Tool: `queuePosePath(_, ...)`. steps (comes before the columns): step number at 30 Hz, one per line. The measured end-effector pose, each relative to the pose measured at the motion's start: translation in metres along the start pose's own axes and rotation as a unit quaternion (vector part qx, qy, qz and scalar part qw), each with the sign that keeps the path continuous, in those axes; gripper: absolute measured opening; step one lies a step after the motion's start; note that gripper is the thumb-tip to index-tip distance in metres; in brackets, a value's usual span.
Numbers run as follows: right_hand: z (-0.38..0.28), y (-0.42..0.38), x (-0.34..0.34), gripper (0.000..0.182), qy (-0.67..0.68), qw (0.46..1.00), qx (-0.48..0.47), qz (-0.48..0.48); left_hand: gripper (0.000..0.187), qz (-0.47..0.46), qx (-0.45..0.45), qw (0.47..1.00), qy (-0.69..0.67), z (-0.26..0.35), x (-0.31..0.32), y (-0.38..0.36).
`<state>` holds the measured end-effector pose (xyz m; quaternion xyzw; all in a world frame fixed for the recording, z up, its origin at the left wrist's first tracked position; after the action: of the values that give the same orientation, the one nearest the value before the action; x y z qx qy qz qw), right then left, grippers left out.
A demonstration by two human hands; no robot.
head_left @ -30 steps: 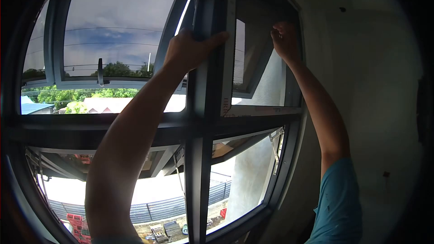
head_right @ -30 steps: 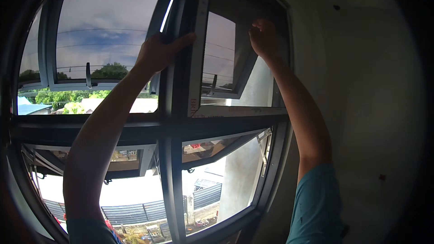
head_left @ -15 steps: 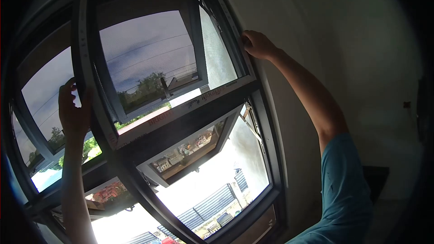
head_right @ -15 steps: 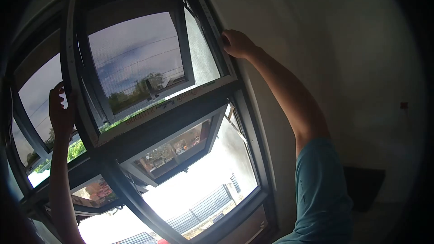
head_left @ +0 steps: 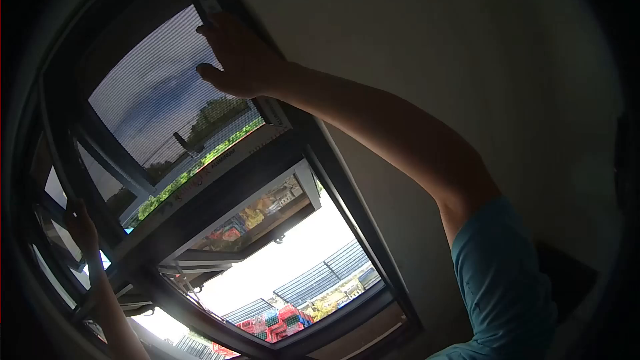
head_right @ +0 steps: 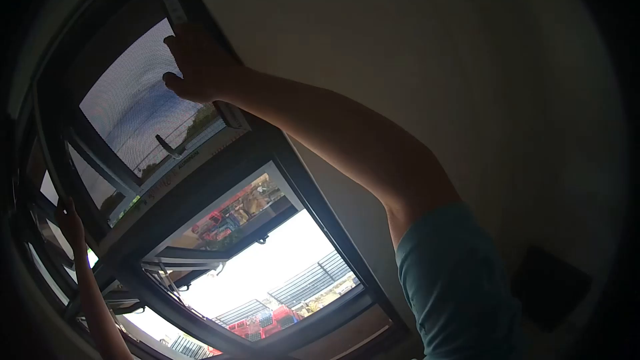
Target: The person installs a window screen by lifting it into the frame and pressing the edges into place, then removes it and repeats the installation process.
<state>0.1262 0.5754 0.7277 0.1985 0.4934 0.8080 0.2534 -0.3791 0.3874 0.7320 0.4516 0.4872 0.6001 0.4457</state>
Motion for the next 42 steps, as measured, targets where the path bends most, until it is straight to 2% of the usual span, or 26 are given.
queuePosePath(2,0.000,-0.001,-0.006,0.057,0.020,0.999,0.013,0.022,0.040,-0.016,0.018,0.999,0.031,-0.006,0.001,0.006)
queuePosePath(5,0.007,0.002,-0.020,0.047,0.106,0.992,0.056,-0.023,0.041,-0.045,0.017,0.997,0.053,-0.010,-0.003,0.015)
queuePosePath(6,0.009,0.002,-0.029,0.043,0.085,0.993,0.051,-0.062,0.041,-0.041,0.017,0.998,0.037,-0.009,-0.003,0.015)
queuePosePath(7,0.007,-0.002,-0.031,0.042,0.005,0.999,0.013,-0.039,0.041,-0.038,0.016,0.999,0.020,-0.008,-0.003,0.015)
queuePosePath(9,0.002,-0.006,-0.030,0.041,-0.158,0.985,-0.065,0.009,0.046,0.005,-0.040,0.996,0.080,0.018,-0.010,0.001)
queuePosePath(11,0.001,-0.010,-0.041,0.042,-0.174,0.983,-0.022,0.048,0.050,0.020,-0.088,0.989,0.121,0.044,-0.018,-0.011)
queuePosePath(12,0.001,-0.012,-0.046,0.042,-0.183,0.981,-0.003,0.067,0.051,0.040,-0.042,0.989,0.135,0.045,-0.017,-0.011)
queuePosePath(15,0.004,-0.016,-0.029,0.042,-0.141,0.986,-0.018,0.088,0.049,-0.006,-0.041,0.986,0.162,0.032,-0.010,-0.003)
queuePosePath(16,0.005,-0.016,-0.025,0.043,-0.144,0.985,-0.017,0.091,0.047,0.014,-0.001,0.979,0.206,0.025,-0.007,-0.002)
queuePosePath(19,0.005,-0.017,-0.020,0.046,-0.150,0.984,-0.008,0.096,0.047,0.036,-0.081,0.966,0.244,0.056,-0.015,-0.013)
queuePosePath(22,0.005,-0.019,-0.023,0.050,-0.152,0.983,0.003,0.104,0.047,0.046,-0.111,0.968,0.222,0.065,-0.017,-0.011)
queuePosePath(25,0.006,-0.019,-0.023,0.053,-0.131,0.988,0.015,0.085,0.048,0.011,-0.159,0.955,0.251,0.059,-0.016,0.000)
queuePosePath(27,0.005,-0.018,-0.025,0.053,-0.135,0.990,0.026,0.039,0.049,0.027,-0.168,0.955,0.244,0.064,-0.017,-0.004)
queuePosePath(31,0.003,-0.024,-0.021,0.052,-0.128,0.990,0.020,0.064,0.053,0.043,-0.165,0.957,0.234,0.056,-0.018,0.003)
queuePosePath(35,0.004,-0.028,-0.022,0.052,-0.133,0.988,0.016,0.078,0.056,0.021,-0.197,0.968,0.156,0.042,-0.014,0.013)
queuePosePath(38,0.003,-0.026,-0.019,0.054,-0.129,0.989,0.017,0.068,0.056,0.044,-0.247,0.960,0.122,0.042,-0.014,0.012)
queuePosePath(41,0.005,-0.030,-0.021,0.055,-0.142,0.989,0.011,0.045,0.056,0.053,-0.248,0.946,0.199,0.051,-0.014,0.011)
queuePosePath(42,0.004,-0.030,-0.021,0.055,-0.146,0.989,0.006,0.036,0.056,0.081,-0.173,0.952,0.240,0.060,-0.015,0.016)
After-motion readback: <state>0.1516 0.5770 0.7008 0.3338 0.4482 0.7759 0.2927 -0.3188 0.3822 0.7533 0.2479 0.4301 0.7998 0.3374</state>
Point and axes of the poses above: each hand's wrist, its own y-axis towards the middle knuckle, its own x-axis out of the palm, z = x × y, the point moved 5 cm from there along y, towards the middle knuckle, and after that the axes turned 8 degrees about -x, right-handed, at the moved point
